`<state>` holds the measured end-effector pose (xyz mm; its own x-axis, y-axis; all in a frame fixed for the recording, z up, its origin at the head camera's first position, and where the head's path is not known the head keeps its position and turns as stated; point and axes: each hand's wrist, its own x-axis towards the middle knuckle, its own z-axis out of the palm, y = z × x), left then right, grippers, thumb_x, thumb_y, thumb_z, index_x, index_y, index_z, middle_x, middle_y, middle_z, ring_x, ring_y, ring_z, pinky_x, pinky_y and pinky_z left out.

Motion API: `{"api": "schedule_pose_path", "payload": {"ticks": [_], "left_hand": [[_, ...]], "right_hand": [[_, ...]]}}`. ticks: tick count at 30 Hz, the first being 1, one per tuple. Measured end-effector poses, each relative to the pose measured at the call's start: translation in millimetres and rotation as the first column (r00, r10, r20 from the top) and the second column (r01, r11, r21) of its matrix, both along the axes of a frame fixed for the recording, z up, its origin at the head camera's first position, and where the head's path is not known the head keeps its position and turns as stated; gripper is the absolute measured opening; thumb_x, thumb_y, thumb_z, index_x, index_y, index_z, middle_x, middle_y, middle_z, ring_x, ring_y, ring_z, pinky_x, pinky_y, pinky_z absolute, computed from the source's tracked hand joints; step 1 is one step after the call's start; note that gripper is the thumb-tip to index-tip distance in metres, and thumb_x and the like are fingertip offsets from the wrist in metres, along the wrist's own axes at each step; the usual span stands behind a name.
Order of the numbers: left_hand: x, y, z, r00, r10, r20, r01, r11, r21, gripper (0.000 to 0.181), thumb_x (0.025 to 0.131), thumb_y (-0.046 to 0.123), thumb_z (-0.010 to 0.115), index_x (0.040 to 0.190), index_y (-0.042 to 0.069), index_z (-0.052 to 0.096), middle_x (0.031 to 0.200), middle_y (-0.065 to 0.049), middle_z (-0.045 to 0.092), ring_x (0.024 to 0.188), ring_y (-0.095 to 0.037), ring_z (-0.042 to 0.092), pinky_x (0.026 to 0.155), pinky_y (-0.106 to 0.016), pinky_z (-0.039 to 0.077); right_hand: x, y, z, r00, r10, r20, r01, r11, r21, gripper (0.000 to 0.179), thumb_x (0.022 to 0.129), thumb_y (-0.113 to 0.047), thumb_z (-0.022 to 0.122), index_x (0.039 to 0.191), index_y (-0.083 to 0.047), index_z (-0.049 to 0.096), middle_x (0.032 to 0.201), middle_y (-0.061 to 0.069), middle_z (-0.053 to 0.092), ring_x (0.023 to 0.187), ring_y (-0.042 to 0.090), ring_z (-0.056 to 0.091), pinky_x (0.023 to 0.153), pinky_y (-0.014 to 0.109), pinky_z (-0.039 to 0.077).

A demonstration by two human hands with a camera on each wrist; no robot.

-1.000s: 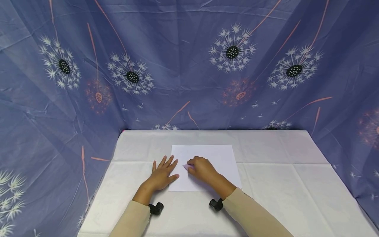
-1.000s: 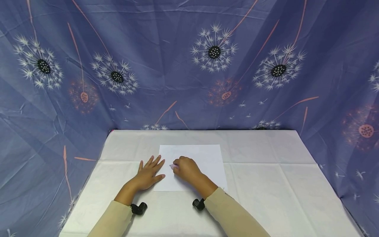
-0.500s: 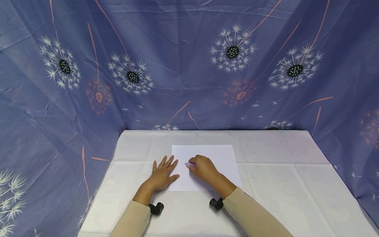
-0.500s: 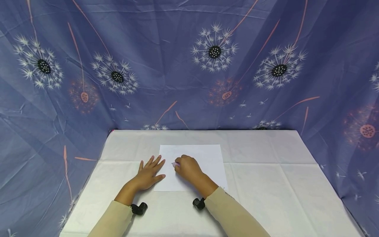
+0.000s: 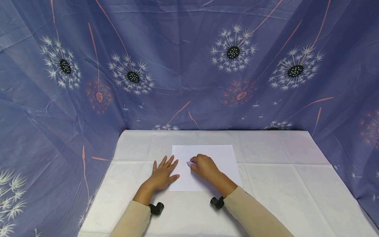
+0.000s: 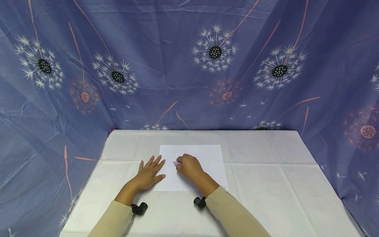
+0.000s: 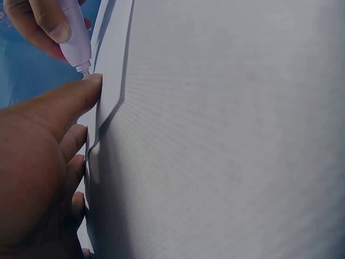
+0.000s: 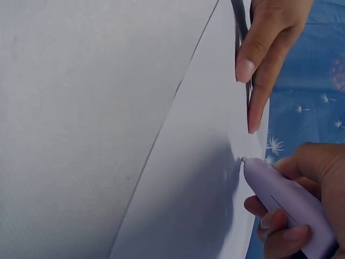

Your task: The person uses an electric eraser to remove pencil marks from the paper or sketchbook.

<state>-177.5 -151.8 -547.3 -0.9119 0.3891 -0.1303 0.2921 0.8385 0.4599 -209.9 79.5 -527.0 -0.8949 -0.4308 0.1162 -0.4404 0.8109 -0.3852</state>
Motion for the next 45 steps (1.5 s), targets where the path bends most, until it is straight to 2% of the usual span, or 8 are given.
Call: {"api": "schedule_pose_path", "payload": {"ticks": [4, 10, 16, 27, 37, 45], "left_hand": [[0.0, 0.3, 0.4, 1.0, 0.001, 0.002, -0.001, 1.0, 0.002, 0.068, 0.101, 0.045, 0.057, 0.159, 0.017, 0.034, 0.171, -0.007, 0.018, 0.158, -0.04, 0.008, 0.118, -0.075, -0.001], [0.2, 0.6, 0.0, 1.0, 0.001, -0.002, -0.001, 1.0, 0.003, 0.068, 0.102, 0.045, 0.056, 0.159, 0.017, 0.034, 0.171, -0.008, 0.018, 0.159, -0.039, 0.008, 0.119, -0.075, -0.001], [1.2, 0.6, 0.6, 1.0, 0.001, -0.003, -0.001, 1.0, 0.009, 0.067, 0.102, 0.044, 0.057, 0.159, 0.016, 0.035, 0.17, -0.009, 0.019, 0.158, -0.041, 0.009, 0.118, -0.076, -0.001], [1.6, 0.3, 2.5, 1.0, 0.006, 0.01, -0.006, 1.0, 0.003, 0.068, 0.102, 0.045, 0.056, 0.159, 0.017, 0.035, 0.171, -0.008, 0.018, 0.158, -0.04, 0.008, 0.119, -0.075, -0.001], [1.7, 0.6, 2.0, 1.0, 0.006, 0.006, -0.006, 1.0, 0.013, 0.067, 0.101, 0.044, 0.057, 0.158, 0.016, 0.036, 0.17, -0.009, 0.019, 0.158, -0.041, 0.009, 0.118, -0.076, -0.001], [2.2, 0.2, 2.7, 1.0, 0.001, -0.004, -0.001, 1.0, 0.025, 0.067, 0.102, 0.043, 0.057, 0.158, 0.015, 0.036, 0.17, -0.01, 0.02, 0.158, -0.042, 0.009, 0.118, -0.076, -0.001]], "right_hand": [[0.7, -0.8, -0.3, 1.0, 0.02, 0.015, -0.02, 1.0, -0.018, 0.022, 0.091, -0.02, 0.073, 0.109, -0.007, 0.078, 0.094, 0.007, 0.074, 0.085, 0.022, 0.072, 0.082, 0.038, 0.06], [0.6, -0.5, 1.0, 1.0, -0.023, -0.006, 0.023, 1.0, -0.019, 0.022, 0.091, -0.02, 0.073, 0.108, -0.008, 0.078, 0.093, 0.007, 0.074, 0.084, 0.022, 0.072, 0.081, 0.037, 0.06], [0.0, 0.5, 2.4, 1.0, -0.031, 0.0, 0.031, 0.999, -0.013, 0.022, 0.09, -0.019, 0.073, 0.108, -0.008, 0.078, 0.092, 0.007, 0.073, 0.083, 0.023, 0.072, 0.08, 0.038, 0.06], [7.2, -6.6, 1.8, 0.998, 0.057, -0.013, -0.057, 0.998, -0.018, 0.022, 0.089, -0.02, 0.073, 0.107, -0.008, 0.078, 0.091, 0.006, 0.074, 0.079, 0.019, 0.07, 0.077, 0.035, 0.059], [9.4, -7.8, 2.4, 0.998, 0.059, -0.01, -0.059, 0.998, -0.017, 0.022, 0.089, -0.018, 0.073, 0.107, -0.008, 0.078, 0.093, 0.006, 0.075, 0.085, 0.022, 0.072, 0.082, 0.037, 0.059], [8.6, -8.6, 2.4, 0.998, 0.056, -0.003, -0.056, 0.998, -0.004, 0.022, 0.089, -0.019, 0.072, 0.108, -0.008, 0.078, 0.093, 0.006, 0.075, 0.084, 0.021, 0.073, 0.08, 0.036, 0.06]]}}
